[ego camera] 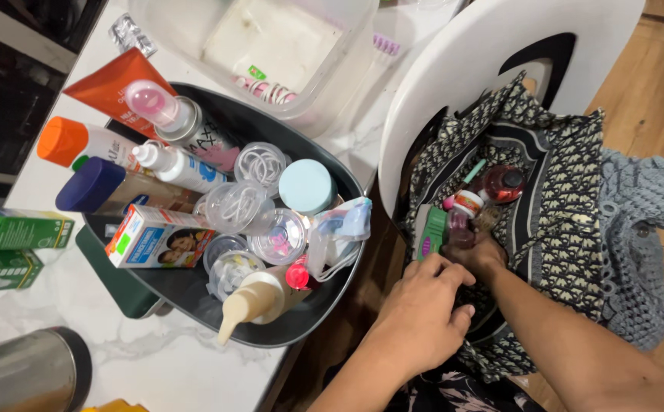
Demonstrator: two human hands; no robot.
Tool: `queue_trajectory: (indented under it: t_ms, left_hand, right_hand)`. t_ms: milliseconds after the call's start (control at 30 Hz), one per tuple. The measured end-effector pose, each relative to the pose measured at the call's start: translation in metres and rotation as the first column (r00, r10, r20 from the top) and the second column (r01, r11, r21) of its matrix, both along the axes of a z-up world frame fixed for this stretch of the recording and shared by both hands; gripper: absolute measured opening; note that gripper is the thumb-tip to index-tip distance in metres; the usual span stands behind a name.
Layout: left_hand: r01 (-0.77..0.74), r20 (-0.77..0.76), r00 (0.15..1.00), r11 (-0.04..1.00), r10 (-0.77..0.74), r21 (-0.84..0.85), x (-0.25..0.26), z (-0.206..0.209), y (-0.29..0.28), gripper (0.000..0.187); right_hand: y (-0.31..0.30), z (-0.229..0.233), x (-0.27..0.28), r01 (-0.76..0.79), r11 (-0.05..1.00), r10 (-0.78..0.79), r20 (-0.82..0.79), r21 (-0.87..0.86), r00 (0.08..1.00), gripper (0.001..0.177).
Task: The person packs a patterned handbag with daily essentials from a tray on a table. They place bottles, small containers, a box, a hair tie, and a clear pouch into the bag, then adjust the items inside.
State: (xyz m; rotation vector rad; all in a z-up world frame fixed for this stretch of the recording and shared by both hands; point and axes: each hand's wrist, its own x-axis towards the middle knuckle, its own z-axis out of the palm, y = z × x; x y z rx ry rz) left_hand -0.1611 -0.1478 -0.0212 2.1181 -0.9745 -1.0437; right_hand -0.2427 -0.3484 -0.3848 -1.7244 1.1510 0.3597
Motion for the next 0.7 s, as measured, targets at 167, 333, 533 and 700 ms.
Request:
queue_trajectory:
  t_ms: [167, 333, 533, 700]
  left_hand:
    - [-0.030, 0.016, 0.999, 0.999, 0.029, 0.018, -0.003, -0.001, 0.001, 0.038]
    - [-0.055, 0.096, 0.994, 0.998, 0.057, -0.028, -0.004, -0.013, -0.001, 0.048]
    - [0.143, 0.526, 0.843, 0.990, -0.112, -0.019, -0.006, -0.065, -0.022, 0.074]
    - [0.148, 0.489, 0.841, 0.968, -0.231, 0.202, -0.008, -0.103, -0.041, 0.042]
  right_hand:
    - [0.012, -0.021, -0.010, 0.263, 0.786, -0.407, 0.149, 0.559, 0.901, 0.038]
    - [0.008, -0.006, -0.015, 0.319, 0.387, -0.435, -0.133, 0.865, 0.890, 0.040]
    - [0.013, 0.033, -0.002, 0.215, 0.530, -0.185, -0.135, 0.820, 0.973, 0.047]
    - [-0.010, 0.013, -0.017, 0.048, 0.317, -0.159, 0.003, 0.947, 0.987, 0.030]
